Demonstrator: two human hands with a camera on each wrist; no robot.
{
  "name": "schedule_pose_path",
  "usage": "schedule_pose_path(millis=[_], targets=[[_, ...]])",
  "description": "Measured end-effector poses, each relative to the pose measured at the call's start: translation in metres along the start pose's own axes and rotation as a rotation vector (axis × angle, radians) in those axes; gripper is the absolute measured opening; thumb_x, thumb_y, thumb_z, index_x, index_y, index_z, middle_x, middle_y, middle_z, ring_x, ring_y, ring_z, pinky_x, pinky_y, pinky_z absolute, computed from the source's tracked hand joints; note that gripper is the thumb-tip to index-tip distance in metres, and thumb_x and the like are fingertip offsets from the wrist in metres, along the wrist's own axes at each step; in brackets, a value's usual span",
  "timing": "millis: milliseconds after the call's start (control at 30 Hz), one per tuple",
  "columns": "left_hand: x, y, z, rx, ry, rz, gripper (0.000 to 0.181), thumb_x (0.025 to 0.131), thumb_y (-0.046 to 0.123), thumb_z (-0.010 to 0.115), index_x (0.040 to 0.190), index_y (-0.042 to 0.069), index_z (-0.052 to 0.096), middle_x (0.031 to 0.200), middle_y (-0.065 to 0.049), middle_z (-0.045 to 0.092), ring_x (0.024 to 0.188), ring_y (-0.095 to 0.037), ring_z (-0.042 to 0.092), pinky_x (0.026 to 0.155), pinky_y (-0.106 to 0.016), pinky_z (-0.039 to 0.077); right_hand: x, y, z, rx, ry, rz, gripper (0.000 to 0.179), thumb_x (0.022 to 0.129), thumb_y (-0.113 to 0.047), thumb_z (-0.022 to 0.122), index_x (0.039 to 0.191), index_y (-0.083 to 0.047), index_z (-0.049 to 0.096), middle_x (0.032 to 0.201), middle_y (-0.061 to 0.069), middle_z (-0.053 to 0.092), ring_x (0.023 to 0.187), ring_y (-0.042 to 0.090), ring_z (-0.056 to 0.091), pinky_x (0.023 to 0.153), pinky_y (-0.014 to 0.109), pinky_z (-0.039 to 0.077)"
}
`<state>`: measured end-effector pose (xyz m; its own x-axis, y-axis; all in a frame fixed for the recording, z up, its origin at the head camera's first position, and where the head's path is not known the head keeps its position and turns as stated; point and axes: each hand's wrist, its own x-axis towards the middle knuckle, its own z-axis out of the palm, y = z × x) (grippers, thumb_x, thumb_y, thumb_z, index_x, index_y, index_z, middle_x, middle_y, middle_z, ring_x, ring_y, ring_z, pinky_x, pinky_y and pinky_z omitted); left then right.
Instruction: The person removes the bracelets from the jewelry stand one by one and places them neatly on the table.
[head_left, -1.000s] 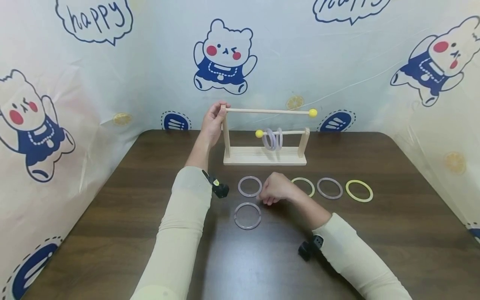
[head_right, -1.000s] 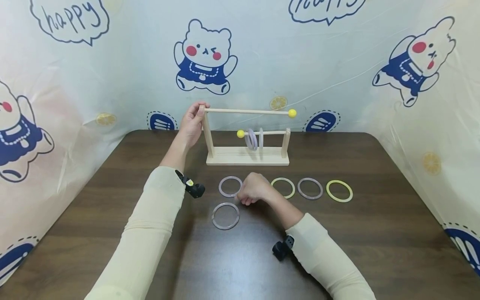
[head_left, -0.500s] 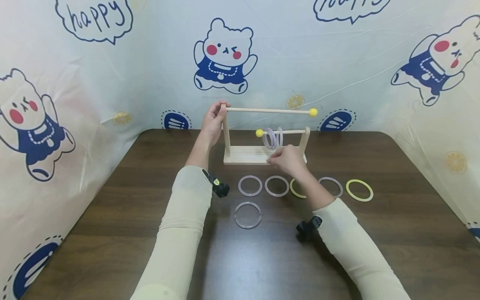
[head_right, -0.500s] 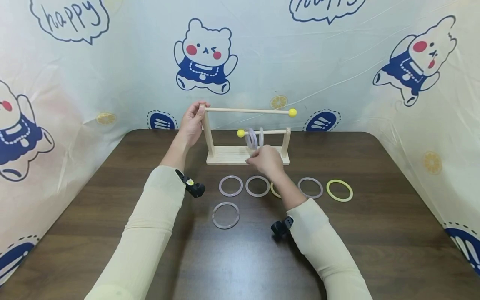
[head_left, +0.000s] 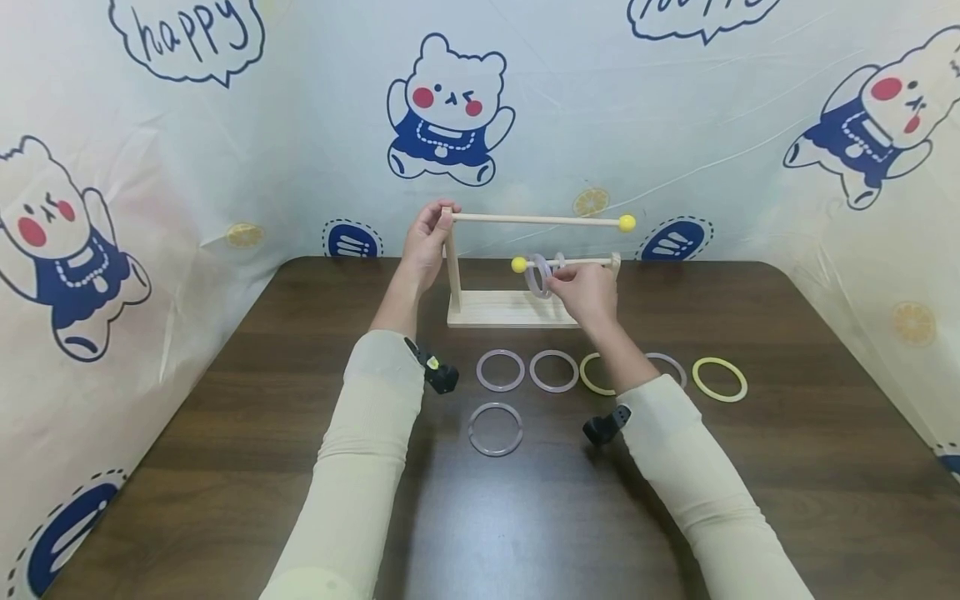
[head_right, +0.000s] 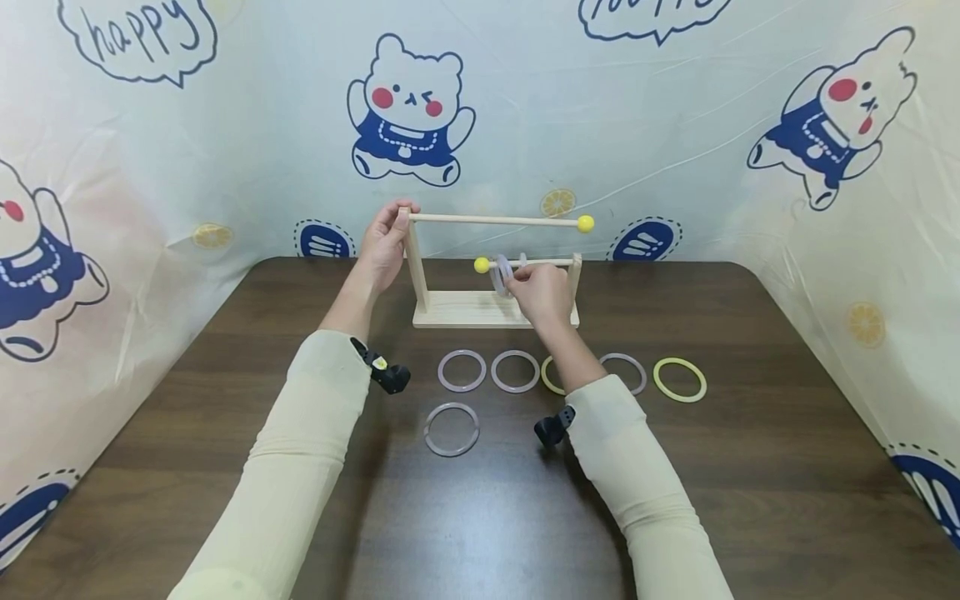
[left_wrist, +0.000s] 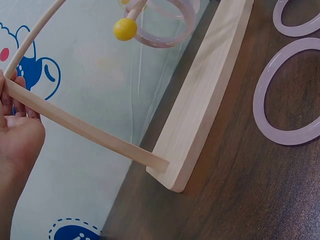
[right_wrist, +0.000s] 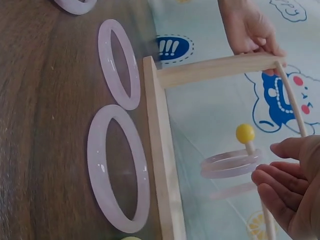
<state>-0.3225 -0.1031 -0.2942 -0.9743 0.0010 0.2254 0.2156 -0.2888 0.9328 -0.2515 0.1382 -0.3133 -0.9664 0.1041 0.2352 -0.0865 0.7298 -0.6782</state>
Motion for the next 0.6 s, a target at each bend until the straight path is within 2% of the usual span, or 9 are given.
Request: schedule_pose_path(millis=[267, 467, 600], targets=[[0.001, -0.001, -0.001, -0.028, -0.005, 0.005, 0.01, 0.095, 0.014, 0.051, 0.102, 0.016, 0.058, 0.104, 0.004, 0.059, 0.107, -0.013, 0.048, 0.101, -0.029, 0.031, 0.006, 0.001, 0.012, -0.009, 0.045, -0.049, 0.018, 0.084, -0.022, 0.07, 0.091, -0.007, 0.076, 0.085, 0.008, 0.072, 0.079, 0.023, 0.067, 0.064, 0.035, 0.049], [0.0, -0.001, -0.001, -0.021, -0.003, 0.013, 0.01, 0.095, 0.014, 0.051, 0.102, 0.016, 0.059, 0.104, 0.004, 0.059, 0.107, -0.013, 0.048, 0.099, -0.029, 0.032, 0.007, 0.003, 0.019, -0.023, 0.042, -0.02, 0.018, 0.084, -0.023, 0.071, 0.092, -0.008, 0.075, 0.088, 0.008, 0.072, 0.076, 0.023, 0.067, 0.062, 0.034, 0.048], [0.0, -0.001, -0.001, -0.018, -0.003, 0.015, 0.012, 0.095, 0.014, 0.052, 0.105, 0.013, 0.058, 0.105, 0.004, 0.059, 0.108, -0.014, 0.048, 0.099, -0.029, 0.032, 0.007, 0.006, 0.023, -0.032, 0.068, -0.024, 0.018, 0.083, -0.023, 0.071, 0.093, -0.008, 0.076, 0.088, 0.008, 0.072, 0.075, 0.022, 0.068, 0.06, 0.033, 0.048]])
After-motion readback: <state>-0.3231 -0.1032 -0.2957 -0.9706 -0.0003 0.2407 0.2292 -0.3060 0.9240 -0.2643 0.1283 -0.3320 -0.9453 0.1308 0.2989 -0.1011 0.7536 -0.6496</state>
